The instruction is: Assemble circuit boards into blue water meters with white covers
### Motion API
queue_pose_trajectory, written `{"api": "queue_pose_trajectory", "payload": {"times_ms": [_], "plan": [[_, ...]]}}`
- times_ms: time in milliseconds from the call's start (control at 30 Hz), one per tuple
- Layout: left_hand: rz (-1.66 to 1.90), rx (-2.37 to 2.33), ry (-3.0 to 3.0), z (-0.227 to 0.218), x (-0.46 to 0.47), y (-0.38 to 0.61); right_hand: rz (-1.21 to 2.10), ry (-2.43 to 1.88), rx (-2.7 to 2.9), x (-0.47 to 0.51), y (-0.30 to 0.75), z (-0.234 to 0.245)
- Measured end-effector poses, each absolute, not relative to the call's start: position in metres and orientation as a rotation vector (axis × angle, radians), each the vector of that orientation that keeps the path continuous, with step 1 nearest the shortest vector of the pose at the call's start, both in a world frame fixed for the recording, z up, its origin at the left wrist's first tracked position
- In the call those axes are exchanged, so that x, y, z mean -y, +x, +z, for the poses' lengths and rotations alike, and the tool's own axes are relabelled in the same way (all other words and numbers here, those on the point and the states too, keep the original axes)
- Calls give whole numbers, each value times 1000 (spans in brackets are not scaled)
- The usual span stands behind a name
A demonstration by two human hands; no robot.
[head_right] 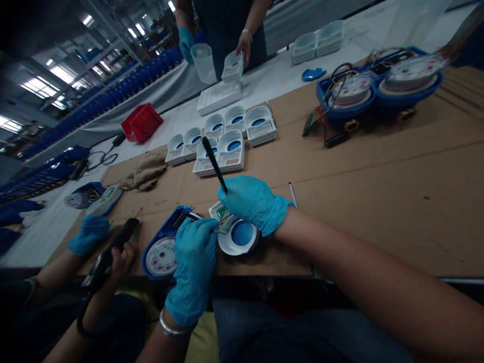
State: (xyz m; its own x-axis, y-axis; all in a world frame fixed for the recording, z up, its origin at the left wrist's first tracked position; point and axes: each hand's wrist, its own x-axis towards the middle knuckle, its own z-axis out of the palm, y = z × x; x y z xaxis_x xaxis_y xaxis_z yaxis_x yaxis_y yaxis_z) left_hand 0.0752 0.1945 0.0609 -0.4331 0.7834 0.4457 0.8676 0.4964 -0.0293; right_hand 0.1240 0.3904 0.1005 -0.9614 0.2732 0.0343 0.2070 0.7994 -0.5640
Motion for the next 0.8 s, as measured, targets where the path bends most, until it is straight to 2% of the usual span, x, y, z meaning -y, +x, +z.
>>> {"api": "queue_pose_trajectory", "payload": {"times_ms": [433, 800], "plan": [[-349, 2444, -1379, 62, -184, 83, 756, -439, 2945, -379, 120, 103], [-571, 2336, -1438, 86, -141, 93, 694, -475, 2828, -363, 136, 94]]}}
